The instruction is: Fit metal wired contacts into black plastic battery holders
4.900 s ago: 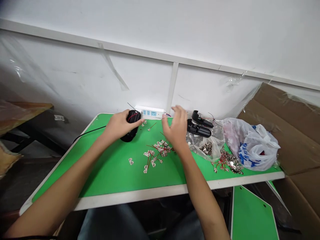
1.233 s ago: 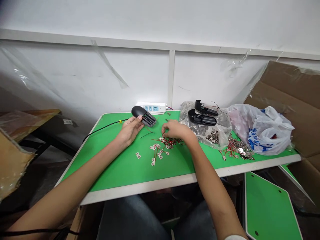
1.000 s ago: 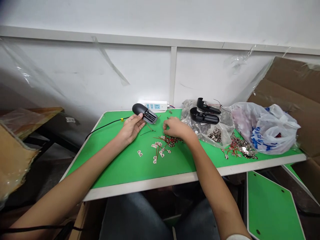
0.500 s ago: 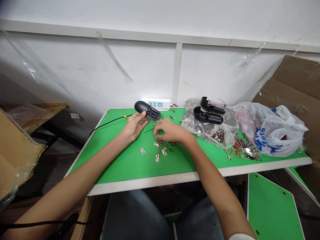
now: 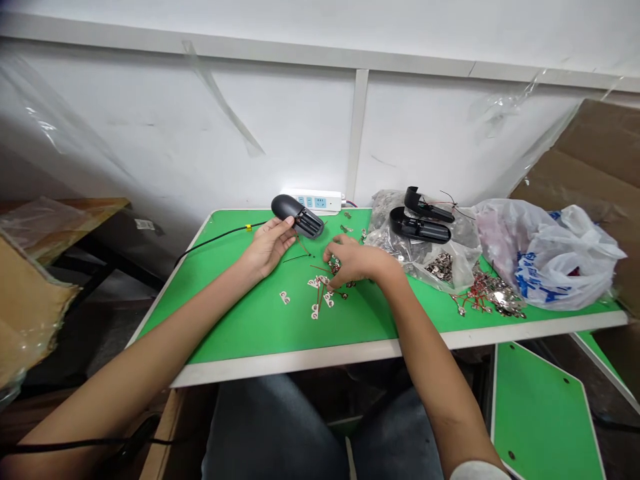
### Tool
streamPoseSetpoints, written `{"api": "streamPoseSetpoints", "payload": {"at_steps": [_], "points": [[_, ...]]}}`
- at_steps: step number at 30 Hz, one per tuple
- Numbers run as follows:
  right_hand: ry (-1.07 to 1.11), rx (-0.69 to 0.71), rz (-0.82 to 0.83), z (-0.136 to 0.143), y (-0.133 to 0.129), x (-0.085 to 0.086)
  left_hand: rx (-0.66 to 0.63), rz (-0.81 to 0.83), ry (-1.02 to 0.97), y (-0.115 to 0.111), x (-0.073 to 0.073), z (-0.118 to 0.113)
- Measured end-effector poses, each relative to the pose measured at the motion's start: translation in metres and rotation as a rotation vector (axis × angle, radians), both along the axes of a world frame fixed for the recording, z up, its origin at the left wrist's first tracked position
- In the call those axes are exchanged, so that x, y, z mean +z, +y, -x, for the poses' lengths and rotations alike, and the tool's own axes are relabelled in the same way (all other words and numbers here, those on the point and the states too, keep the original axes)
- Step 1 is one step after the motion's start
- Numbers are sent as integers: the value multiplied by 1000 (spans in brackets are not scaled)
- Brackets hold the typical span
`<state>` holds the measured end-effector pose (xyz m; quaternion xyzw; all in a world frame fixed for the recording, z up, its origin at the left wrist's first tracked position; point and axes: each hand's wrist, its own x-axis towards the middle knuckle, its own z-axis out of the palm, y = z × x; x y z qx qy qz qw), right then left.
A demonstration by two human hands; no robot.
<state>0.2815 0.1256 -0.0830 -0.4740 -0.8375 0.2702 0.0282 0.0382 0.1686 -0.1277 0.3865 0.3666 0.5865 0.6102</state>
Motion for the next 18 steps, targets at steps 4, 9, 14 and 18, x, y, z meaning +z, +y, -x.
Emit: {"api": "streamPoseSetpoints", "payload": {"at_steps": [4, 9, 14, 18], "points": [[-22, -27, -32, 6, -1, 0, -7, -4, -1, 0, 1, 0], [17, -29, -49, 6, 1, 0, 12, 17, -29, 0, 2, 0], [93, 82, -80, 4, 1, 12, 25, 32, -28, 0, 3, 0], [168, 228, -6, 8, -4, 21, 1, 27, -30, -2, 4, 0]]}}
